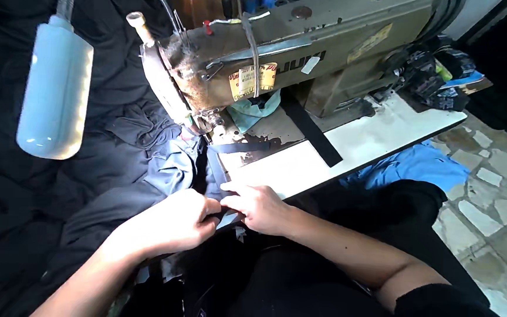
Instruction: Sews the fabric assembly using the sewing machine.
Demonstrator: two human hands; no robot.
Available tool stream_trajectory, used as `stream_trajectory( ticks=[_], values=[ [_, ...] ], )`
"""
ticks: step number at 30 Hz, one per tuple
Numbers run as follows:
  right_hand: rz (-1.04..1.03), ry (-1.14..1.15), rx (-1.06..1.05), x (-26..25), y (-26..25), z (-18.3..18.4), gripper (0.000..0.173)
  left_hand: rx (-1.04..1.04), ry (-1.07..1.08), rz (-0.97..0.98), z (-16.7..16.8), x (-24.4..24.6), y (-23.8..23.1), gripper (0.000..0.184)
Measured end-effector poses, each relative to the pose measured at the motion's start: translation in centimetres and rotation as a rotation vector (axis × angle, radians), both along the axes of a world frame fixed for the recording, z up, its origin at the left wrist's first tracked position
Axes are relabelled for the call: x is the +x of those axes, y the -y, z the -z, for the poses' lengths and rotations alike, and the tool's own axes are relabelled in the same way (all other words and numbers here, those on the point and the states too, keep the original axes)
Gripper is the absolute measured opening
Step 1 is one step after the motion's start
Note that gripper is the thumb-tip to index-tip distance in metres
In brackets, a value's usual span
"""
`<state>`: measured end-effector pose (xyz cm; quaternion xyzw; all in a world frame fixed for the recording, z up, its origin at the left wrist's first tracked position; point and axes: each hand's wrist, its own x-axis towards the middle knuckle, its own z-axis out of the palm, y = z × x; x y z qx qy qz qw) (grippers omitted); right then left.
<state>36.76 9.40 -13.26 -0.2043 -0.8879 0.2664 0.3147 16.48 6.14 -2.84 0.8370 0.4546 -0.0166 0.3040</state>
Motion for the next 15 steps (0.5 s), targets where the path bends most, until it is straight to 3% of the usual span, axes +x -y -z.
stream_trajectory(
  ticks=[2,6,9,15],
  values=[
    [0.043,0.087,0.132,0.5,0.2,0.9,0.014,0.040,-0.045,-0.029,0.5,0.5,-0.4,0.029],
    [0.070,0.140,0.182,0.3,0.6,1.2,0.011,0.411,-0.311,-0.090,4.1,0.4,-1.5,0.015],
    [0.090,0.166,0.169,-0.2,1.1,1.3,0.011,0.331,-0.534,-0.240,5.5,-0.2,-1.9,0.012],
    [0.071,0.249,0.111,-1.0,1.2,0.4,0.013,0.353,-0.585,-0.276,5.9,-1.3,-1.8,0.010]
  ],
)
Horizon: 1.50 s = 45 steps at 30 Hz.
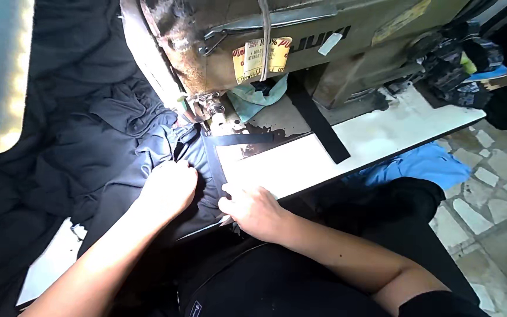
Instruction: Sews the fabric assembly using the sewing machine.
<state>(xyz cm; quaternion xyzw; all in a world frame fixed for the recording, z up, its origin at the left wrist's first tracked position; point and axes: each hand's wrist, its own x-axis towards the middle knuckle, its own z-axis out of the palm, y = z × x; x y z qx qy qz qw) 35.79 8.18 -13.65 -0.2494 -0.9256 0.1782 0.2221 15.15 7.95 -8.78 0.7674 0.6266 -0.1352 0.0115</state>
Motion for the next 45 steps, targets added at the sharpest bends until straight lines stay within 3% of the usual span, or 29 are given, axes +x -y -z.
stream_trajectory(
  ticks=[3,6,9,13,16,19,22,24,26,29,32,36,40,45],
  values=[
    [-0.008,-0.043,-0.007,0.0,-0.5,0.0,0.012,0.184,0.127,0.057,0.0,0.6,-0.1,0.004],
    [0.002,-0.078,0.002,0.1,-0.7,0.2,0.010,0.257,0.334,0.329,1.4,0.4,0.3,0.036],
    [-0.018,-0.011,-0.082,0.2,-0.9,-0.4,0.010,0.218,0.426,0.390,2.3,-0.2,1.3,0.040],
    [-0.108,0.202,-0.314,0.1,-2.1,-2.5,0.018,0.150,0.605,0.178,0.3,-0.4,-0.2,0.028],
    [-0.143,0.343,-0.410,-0.2,-2.6,-4.0,0.025,0.194,0.628,0.117,-1.2,2.6,-3.1,0.015],
    [-0.145,0.431,-0.449,-0.5,-2.6,-4.8,0.032,0.157,0.542,0.117,-1.2,6.8,-6.3,0.024],
    [-0.144,0.424,-0.420,-0.5,-2.5,-4.5,0.040,-0.032,0.365,0.010,-1.1,10.4,-9.4,0.042],
    [-0.135,0.389,-0.417,-0.3,-2.5,-4.3,0.040,-0.086,0.355,-0.025,-0.8,11.5,-10.3,0.034],
    [-0.115,0.328,-0.386,0.2,-2.3,-3.8,0.043,0.026,0.462,0.073,-0.7,10.9,-9.5,0.018],
    [-0.085,0.113,-0.251,1.1,-1.6,-1.7,0.031,0.263,0.631,0.197,-1.7,7.9,-5.1,0.012],
    [-0.158,0.341,-0.400,1.7,-2.0,-3.7,0.034,0.399,0.660,0.231,-0.5,4.3,-0.1,0.019],
    [-0.167,0.335,-0.380,1.7,-1.6,-3.3,0.026,0.401,0.782,0.086,3.0,2.7,3.8,0.024],
    [-0.155,0.438,-0.404,1.6,-1.3,-4.0,0.028,0.424,0.897,0.036,2.6,3.0,4.1,0.023],
    [-0.126,0.403,-0.349,1.6,-1.0,-3.6,0.024,0.317,0.869,0.056,2.5,2.7,3.7,0.029]
  ],
)
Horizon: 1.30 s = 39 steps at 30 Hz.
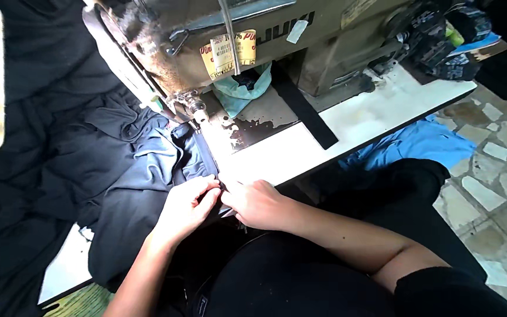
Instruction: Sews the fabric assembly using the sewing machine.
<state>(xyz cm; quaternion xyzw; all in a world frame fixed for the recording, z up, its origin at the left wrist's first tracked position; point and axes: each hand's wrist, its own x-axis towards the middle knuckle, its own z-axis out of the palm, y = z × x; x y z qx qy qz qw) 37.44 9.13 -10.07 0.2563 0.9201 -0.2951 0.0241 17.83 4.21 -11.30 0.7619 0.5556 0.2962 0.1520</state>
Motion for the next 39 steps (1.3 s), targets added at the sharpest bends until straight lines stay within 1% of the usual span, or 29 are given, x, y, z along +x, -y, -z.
stream_trajectory(
  ticks=[2,4,7,9,12,16,18,20,23,25,26,27,29,32,36,39],
  values=[
    [0.001,0.005,-0.001,0.0,0.0,0.0,0.025,0.014,-0.082,-0.040,-1.3,-0.1,-0.9,0.030],
    [0.011,-0.015,0.018,0.0,0.2,0.3,0.026,0.034,-0.171,-0.086,-1.9,-0.1,-2.3,0.027],
    [0.030,-0.067,0.053,0.0,0.5,0.8,0.025,0.055,-0.266,-0.115,-0.7,-0.3,-4.2,0.020],
    [0.038,-0.088,0.064,-0.1,0.6,1.1,0.024,0.048,-0.282,-0.094,0.6,-0.6,-4.5,0.017],
    [0.035,-0.039,0.036,-0.1,0.6,0.8,0.026,0.028,-0.286,-0.053,1.0,-0.7,-3.7,0.015],
    [0.023,-0.155,0.150,-0.1,0.6,1.8,0.020,0.037,-0.266,-0.055,1.1,-0.7,-2.8,0.019],
    [-0.014,-0.176,0.165,-0.1,0.2,1.9,0.018,0.026,-0.257,-0.069,1.4,-0.6,-2.6,0.022],
    [-0.015,-0.215,0.130,0.0,-0.2,1.8,0.018,0.056,-0.279,-0.046,1.6,-0.7,-2.5,0.027],
    [0.062,-0.330,-0.066,0.4,-1.0,1.0,0.025,0.055,-0.333,-0.012,1.2,-0.7,-2.5,0.038],
    [0.115,-0.456,-0.085,0.5,-1.2,0.9,0.026,0.098,-0.367,0.011,1.2,-0.6,-2.7,0.038],
    [0.114,-0.457,-0.090,0.5,-1.3,0.9,0.026,0.119,-0.366,0.023,1.3,-0.5,-2.7,0.033],
    [0.095,-0.406,-0.087,0.4,-1.4,0.9,0.027,0.129,-0.347,0.025,1.4,-0.6,-2.8,0.025],
    [0.025,-0.221,-0.060,0.1,-1.4,0.9,0.028,0.134,-0.280,-0.008,1.6,-0.5,-2.8,0.020],
    [-0.017,-0.160,0.033,0.0,-1.0,1.0,0.022,0.121,-0.180,-0.079,1.5,-0.4,-2.5,0.022],
    [-0.039,-0.157,0.079,0.0,-0.9,1.0,0.020,0.108,-0.258,-0.034,1.8,-0.3,-2.5,0.026],
    [-0.048,-0.143,0.019,0.2,-1.3,0.4,0.020,0.134,-0.285,-0.028,1.7,0.0,-2.5,0.026]
  ],
)
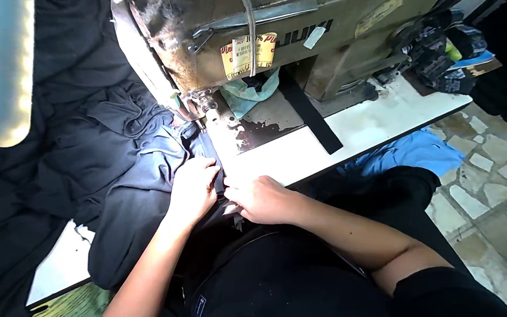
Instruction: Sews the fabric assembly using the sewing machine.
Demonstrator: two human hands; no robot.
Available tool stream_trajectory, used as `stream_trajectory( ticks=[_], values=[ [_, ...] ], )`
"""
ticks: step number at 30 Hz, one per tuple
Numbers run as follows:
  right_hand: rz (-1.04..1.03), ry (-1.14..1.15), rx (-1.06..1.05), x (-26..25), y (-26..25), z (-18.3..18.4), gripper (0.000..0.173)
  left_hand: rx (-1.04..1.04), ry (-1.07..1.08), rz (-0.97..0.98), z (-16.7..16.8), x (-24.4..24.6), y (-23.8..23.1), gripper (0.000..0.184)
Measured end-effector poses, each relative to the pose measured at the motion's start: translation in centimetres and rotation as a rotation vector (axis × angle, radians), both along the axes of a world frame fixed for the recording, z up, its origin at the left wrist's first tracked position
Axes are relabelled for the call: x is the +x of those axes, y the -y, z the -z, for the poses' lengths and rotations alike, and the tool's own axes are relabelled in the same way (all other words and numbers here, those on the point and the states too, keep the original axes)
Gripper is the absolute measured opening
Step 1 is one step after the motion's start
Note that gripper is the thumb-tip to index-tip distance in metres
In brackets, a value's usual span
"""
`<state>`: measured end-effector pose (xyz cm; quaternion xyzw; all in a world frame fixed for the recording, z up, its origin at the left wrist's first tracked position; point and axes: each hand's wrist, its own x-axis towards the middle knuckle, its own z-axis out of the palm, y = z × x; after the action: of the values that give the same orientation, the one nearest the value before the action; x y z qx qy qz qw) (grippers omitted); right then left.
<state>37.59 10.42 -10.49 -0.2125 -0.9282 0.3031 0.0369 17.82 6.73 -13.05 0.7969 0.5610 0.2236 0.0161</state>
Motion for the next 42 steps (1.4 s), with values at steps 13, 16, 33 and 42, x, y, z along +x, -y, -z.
stream_trajectory(
  ticks=[13,16,33,42],
  values=[
    [0.266,0.172,0.012,-0.8,-6.7,-1.0,0.035,-0.098,0.201,-0.127,-1.1,-0.2,-1.2,0.017],
    [0.166,0.099,0.133,-1.2,-7.2,0.0,0.033,-0.115,0.185,-0.162,-2.0,-0.1,-1.7,0.009],
    [0.177,-0.091,0.121,-3.1,-7.3,0.9,0.025,-0.162,0.180,-0.199,-2.2,0.0,-2.2,0.009],
    [0.429,-0.035,0.381,0.2,-9.9,2.1,0.034,-0.113,0.206,-0.166,-2.1,0.0,-1.8,0.011]
  ],
)
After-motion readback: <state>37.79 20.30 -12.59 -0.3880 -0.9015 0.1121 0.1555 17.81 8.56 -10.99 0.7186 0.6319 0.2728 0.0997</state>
